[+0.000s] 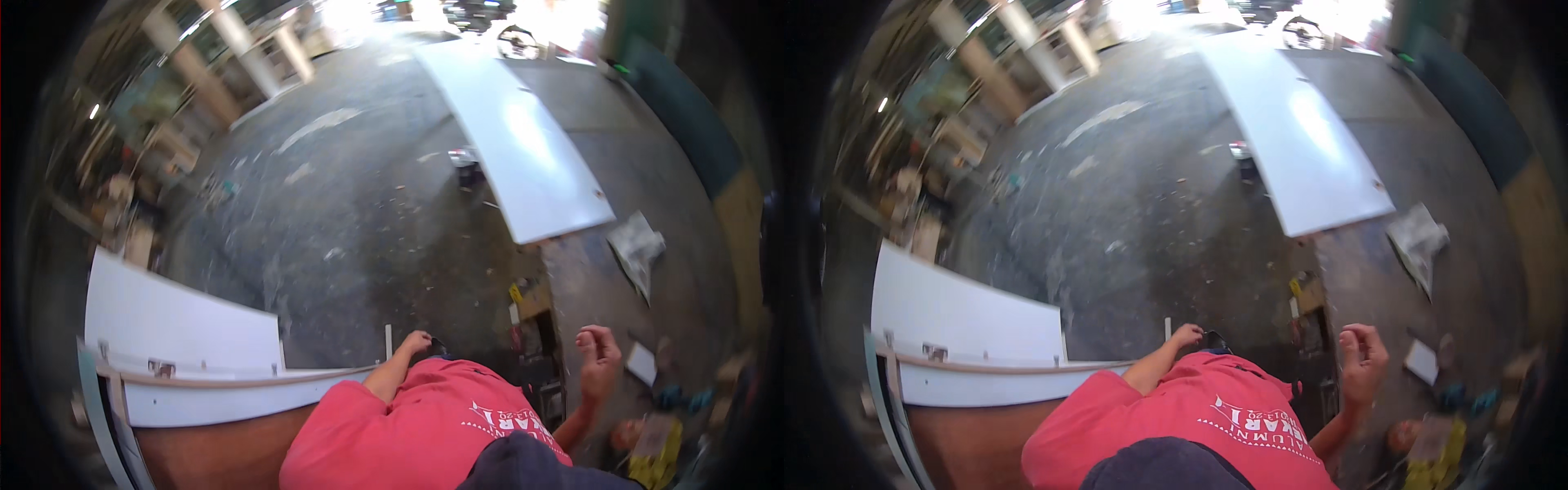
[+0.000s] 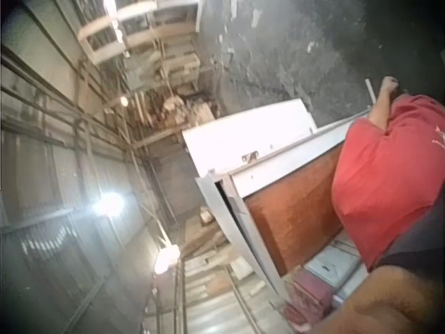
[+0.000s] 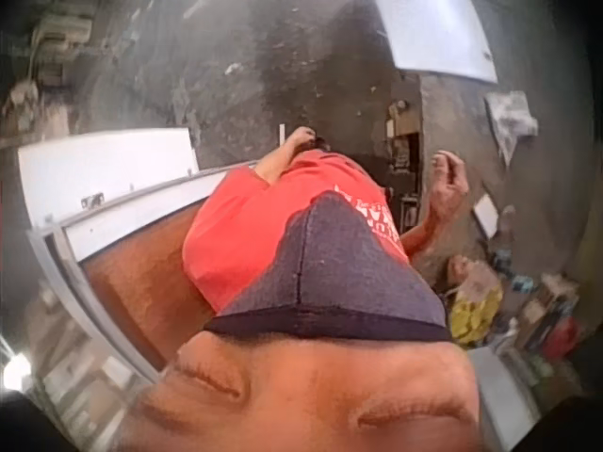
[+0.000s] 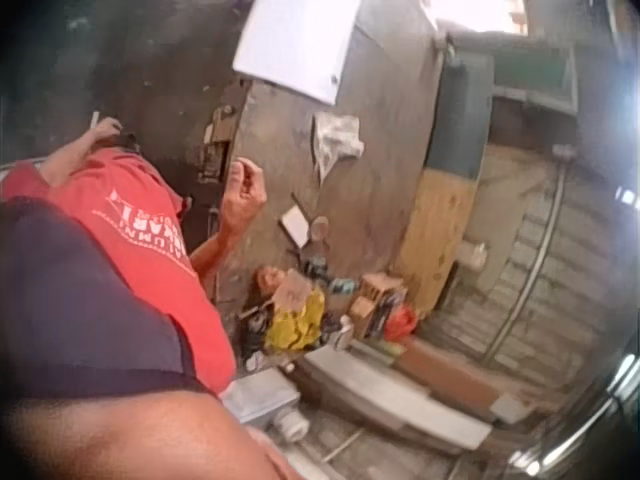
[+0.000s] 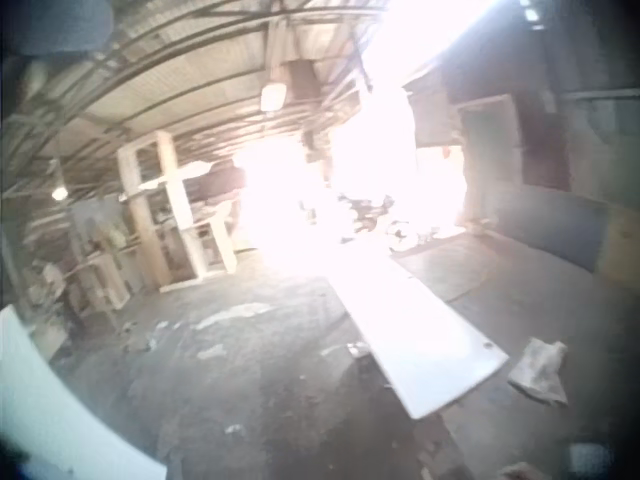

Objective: The person cleans a cabinet door by wiping it with a cloth, aligns the door against a cabinet frame, and fastens the hinges using a power drill.

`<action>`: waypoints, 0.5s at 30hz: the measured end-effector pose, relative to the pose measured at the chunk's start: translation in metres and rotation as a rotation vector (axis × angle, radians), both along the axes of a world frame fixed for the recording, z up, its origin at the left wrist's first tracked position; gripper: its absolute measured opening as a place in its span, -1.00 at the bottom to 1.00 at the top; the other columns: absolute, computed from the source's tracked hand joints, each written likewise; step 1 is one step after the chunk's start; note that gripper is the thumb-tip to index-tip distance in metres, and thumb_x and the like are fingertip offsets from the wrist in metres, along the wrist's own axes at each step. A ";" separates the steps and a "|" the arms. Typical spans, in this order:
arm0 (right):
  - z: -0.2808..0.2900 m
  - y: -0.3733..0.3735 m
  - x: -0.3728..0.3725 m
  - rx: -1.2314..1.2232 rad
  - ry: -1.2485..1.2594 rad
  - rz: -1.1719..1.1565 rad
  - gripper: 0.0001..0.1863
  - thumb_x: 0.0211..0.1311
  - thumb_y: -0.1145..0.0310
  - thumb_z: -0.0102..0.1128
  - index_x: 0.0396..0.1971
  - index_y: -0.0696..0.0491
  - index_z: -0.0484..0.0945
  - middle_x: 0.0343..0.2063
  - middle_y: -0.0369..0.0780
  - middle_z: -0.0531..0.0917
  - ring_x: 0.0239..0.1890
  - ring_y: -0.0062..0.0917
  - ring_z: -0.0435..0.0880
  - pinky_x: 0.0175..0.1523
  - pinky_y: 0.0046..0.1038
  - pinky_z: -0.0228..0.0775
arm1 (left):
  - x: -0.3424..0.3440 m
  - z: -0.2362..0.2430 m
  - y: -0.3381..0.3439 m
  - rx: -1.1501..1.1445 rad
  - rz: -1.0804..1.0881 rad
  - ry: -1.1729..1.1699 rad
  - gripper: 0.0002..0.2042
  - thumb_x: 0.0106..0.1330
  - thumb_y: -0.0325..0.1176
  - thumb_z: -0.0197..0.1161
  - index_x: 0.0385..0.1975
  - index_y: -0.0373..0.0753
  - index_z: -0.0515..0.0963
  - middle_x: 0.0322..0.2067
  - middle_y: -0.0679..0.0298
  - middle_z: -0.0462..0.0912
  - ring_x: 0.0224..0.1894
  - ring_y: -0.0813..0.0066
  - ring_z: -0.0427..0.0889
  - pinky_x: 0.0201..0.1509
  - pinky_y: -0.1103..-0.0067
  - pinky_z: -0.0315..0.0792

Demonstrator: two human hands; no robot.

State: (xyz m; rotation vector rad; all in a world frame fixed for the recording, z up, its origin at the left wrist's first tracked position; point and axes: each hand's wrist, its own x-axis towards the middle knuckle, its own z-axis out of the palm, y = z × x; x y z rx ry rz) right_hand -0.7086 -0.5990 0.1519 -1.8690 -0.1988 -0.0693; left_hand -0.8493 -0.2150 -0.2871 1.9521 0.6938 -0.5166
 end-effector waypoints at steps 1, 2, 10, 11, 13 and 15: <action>-0.009 0.032 0.011 -0.114 0.007 0.059 -0.90 0.35 0.44 0.14 -0.29 0.15 0.56 -0.46 -0.33 0.57 -0.37 -0.70 0.52 -0.23 -0.62 0.36 | 0.018 0.027 0.011 0.052 0.057 0.058 -0.76 0.01 -0.28 0.21 -0.35 -0.16 0.71 -0.34 0.06 0.72 -0.24 0.19 0.72 -0.11 0.36 0.58; -0.008 0.064 0.018 -0.210 0.008 0.159 -0.90 0.34 0.43 0.15 -0.29 0.15 0.57 -0.46 -0.32 0.58 -0.38 -0.69 0.53 -0.24 -0.61 0.37 | 0.018 0.029 0.036 0.248 0.052 -0.103 -0.77 0.03 -0.30 0.16 -0.38 -0.19 0.69 -0.31 0.00 0.69 -0.19 0.02 0.69 -0.07 0.26 0.55; -0.015 0.246 0.092 -0.432 -0.117 0.676 -0.90 0.27 0.47 0.20 -0.29 0.20 0.56 -0.41 -0.21 0.61 -0.39 -0.52 0.61 -0.27 -0.48 0.43 | -0.010 0.043 0.132 0.180 0.734 0.006 -0.72 0.04 -0.32 0.21 -0.24 -0.12 0.71 -0.20 0.07 0.71 -0.08 0.10 0.68 0.06 0.35 0.53; -0.016 0.264 0.107 -0.429 -0.129 0.734 -0.90 0.27 0.47 0.20 -0.29 0.20 0.56 -0.41 -0.21 0.61 -0.39 -0.52 0.61 -0.27 -0.48 0.43 | -0.022 0.026 0.134 0.182 0.793 0.012 -0.72 0.04 -0.32 0.21 -0.24 -0.12 0.71 -0.20 0.07 0.71 -0.08 0.10 0.68 0.06 0.35 0.53; -0.025 0.304 0.137 -0.442 -0.063 0.755 -0.90 0.26 0.47 0.21 -0.30 0.18 0.57 -0.42 -0.22 0.60 -0.42 -0.54 0.58 -0.29 -0.49 0.41 | -0.045 -0.008 0.139 0.212 0.801 0.073 -0.70 0.02 -0.29 0.26 -0.21 -0.14 0.70 -0.40 0.11 0.73 -0.34 0.26 0.72 -0.18 0.43 0.57; -0.044 0.348 0.175 -0.471 -0.059 0.805 -0.91 0.25 0.48 0.21 -0.30 0.17 0.57 -0.45 -0.22 0.59 -0.44 -0.55 0.54 -0.32 -0.50 0.39 | -0.059 -0.009 0.143 0.131 0.808 0.070 -0.74 0.01 -0.28 0.27 -0.29 -0.12 0.71 -0.44 0.13 0.72 -0.39 0.28 0.72 -0.24 0.42 0.56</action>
